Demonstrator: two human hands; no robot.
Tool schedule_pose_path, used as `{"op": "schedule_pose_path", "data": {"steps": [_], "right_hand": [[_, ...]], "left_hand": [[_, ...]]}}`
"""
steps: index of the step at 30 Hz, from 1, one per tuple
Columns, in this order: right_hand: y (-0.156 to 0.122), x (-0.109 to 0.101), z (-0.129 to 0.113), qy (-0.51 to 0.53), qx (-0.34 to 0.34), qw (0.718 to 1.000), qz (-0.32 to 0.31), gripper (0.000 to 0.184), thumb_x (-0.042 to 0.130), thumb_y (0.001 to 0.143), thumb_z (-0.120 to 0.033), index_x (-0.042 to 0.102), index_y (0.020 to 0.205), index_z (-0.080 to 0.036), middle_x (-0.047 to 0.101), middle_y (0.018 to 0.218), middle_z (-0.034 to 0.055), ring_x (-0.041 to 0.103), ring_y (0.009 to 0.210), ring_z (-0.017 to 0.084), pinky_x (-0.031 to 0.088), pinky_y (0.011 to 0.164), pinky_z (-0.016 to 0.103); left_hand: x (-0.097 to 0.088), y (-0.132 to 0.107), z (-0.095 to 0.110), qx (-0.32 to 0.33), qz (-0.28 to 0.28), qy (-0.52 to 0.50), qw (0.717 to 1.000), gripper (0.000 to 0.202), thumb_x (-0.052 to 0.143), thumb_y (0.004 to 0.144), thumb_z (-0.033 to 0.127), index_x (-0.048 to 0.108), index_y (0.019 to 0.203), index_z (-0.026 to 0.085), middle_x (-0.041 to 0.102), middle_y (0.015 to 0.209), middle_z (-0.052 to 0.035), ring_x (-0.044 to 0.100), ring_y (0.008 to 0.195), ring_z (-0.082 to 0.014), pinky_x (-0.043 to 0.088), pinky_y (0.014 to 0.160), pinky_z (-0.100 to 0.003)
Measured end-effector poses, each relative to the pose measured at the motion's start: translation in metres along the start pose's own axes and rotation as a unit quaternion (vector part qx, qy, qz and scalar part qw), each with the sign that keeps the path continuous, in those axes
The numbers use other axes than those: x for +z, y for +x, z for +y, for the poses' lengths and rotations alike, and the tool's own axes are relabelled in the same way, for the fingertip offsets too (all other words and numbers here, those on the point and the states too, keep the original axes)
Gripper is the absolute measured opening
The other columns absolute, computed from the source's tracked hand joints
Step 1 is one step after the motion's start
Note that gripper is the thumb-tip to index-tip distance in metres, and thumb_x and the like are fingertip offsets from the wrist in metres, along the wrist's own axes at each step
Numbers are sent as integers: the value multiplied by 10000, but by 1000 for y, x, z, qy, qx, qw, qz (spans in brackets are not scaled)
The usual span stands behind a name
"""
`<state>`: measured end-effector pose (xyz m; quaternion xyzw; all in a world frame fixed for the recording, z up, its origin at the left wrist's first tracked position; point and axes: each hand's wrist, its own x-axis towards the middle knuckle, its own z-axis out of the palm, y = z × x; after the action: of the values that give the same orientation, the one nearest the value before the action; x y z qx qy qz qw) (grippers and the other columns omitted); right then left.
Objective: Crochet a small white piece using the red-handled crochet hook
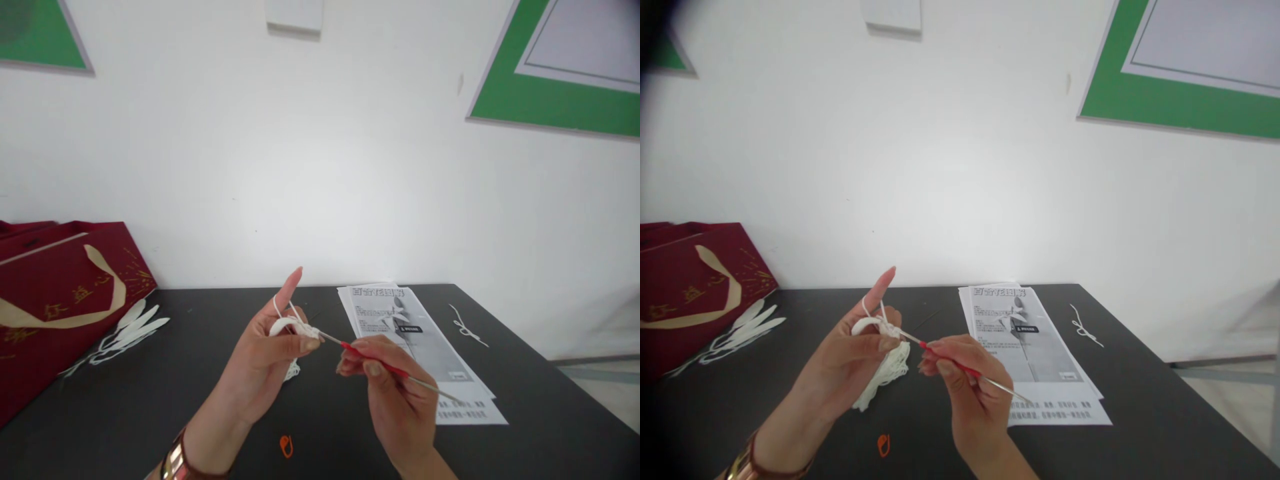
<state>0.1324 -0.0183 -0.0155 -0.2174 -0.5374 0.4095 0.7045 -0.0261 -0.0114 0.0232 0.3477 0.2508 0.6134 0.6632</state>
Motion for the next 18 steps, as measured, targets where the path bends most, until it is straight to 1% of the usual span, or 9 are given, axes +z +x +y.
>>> {"op": "schedule_pose_path", "data": {"steps": [3, 7, 10, 13, 18], "right_hand": [[0, 2, -2, 7, -11, 1000, 13, 117, 671, 824, -203, 764, 886, -237, 716, 777, 73, 681, 630, 197, 572, 536, 312], [3, 0, -3, 22, -5, 1000, -4, 113, 661, 836, -225, 759, 892, -238, 708, 769, 66, 675, 624, 191, 565, 533, 309], [5, -2, -5, 40, 11, 999, 1, 100, 671, 832, -240, 758, 880, -232, 700, 763, 62, 670, 614, 185, 565, 529, 305], [6, -3, -6, 64, 34, 997, 21, 76, 700, 810, -257, 762, 841, -226, 700, 754, 57, 665, 596, 178, 567, 517, 298], [6, -3, -7, 74, 74, 994, 30, 104, 714, 801, -297, 761, 851, -219, 714, 711, 51, 660, 563, 164, 561, 503, 275]], "left_hand": [[1, 0, 1, 19, 1, 19, 1000, 841, 762, 632, 43, 473, 1373, 314, 516, 610, 66, 446, 553, -71, 352, 552, -202], [-1, 0, 1, 25, -3, 20, 999, 840, 754, 630, 48, 473, 1373, 322, 516, 616, 62, 450, 553, -80, 362, 550, -211], [-3, 0, 2, 22, -12, 21, 999, 810, 757, 624, 49, 511, 1346, 324, 530, 613, 56, 458, 561, -86, 368, 550, -211], [-5, 1, 4, 19, -20, 22, 999, 772, 769, 617, 51, 559, 1302, 337, 549, 610, 51, 473, 568, -89, 372, 551, -207], [-6, 1, 6, 26, -12, 35, 999, 744, 793, 601, 60, 599, 1260, 347, 563, 602, 49, 479, 571, -88, 378, 546, -196]]}}
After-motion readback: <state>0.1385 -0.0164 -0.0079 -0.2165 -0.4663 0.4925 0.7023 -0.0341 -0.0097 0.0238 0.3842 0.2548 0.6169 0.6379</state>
